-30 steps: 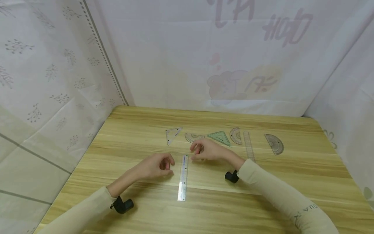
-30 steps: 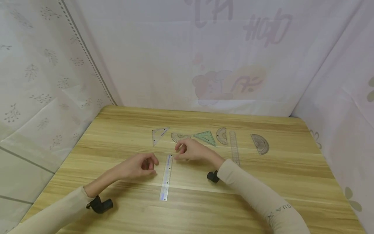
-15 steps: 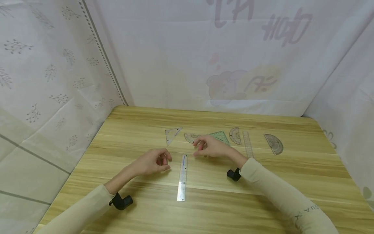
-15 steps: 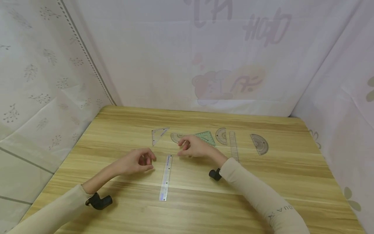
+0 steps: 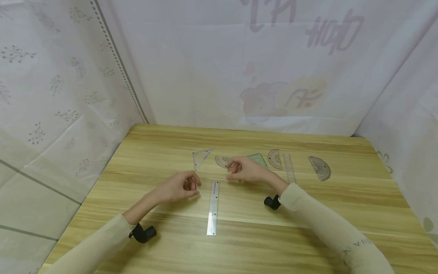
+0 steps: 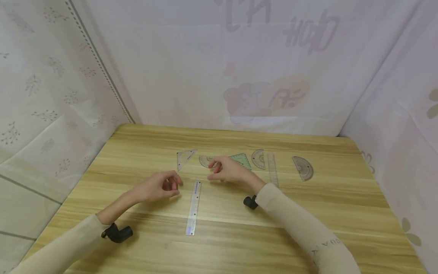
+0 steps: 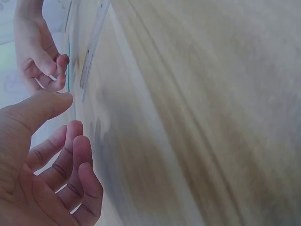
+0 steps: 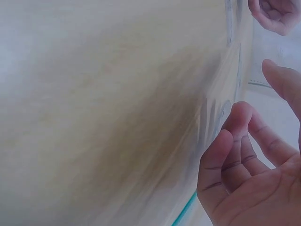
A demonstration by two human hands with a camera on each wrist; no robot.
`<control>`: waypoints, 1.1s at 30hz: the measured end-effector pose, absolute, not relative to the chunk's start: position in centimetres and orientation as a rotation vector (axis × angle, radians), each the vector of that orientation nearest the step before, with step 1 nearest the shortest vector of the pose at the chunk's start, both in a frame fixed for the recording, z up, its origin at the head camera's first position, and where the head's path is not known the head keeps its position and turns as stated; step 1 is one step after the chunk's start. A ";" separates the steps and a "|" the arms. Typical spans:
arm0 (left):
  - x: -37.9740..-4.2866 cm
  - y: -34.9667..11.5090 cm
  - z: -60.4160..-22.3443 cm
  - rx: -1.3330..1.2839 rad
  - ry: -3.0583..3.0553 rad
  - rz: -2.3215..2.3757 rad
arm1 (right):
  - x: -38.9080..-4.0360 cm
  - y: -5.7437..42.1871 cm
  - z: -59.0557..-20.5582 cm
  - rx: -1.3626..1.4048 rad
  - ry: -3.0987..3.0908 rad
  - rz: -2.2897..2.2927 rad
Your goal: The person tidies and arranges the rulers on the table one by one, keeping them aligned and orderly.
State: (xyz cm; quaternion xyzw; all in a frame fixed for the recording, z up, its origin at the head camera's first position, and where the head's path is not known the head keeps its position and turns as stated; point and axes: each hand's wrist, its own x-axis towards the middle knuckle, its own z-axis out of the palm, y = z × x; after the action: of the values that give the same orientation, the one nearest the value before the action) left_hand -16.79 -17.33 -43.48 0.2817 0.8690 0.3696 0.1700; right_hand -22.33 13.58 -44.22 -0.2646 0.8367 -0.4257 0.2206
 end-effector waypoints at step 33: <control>-20.4 -19.4 -43.9 0.661 2.596 1.092 | -26.9 10.1 -43.5 -0.711 2.463 -1.088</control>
State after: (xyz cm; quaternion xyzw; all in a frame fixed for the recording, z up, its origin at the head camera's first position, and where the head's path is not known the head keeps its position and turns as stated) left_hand -20.42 -19.40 -43.88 0.2268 0.8904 0.3747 0.1240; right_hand -26.87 10.06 -43.51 -0.2512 0.8703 -0.3846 0.1776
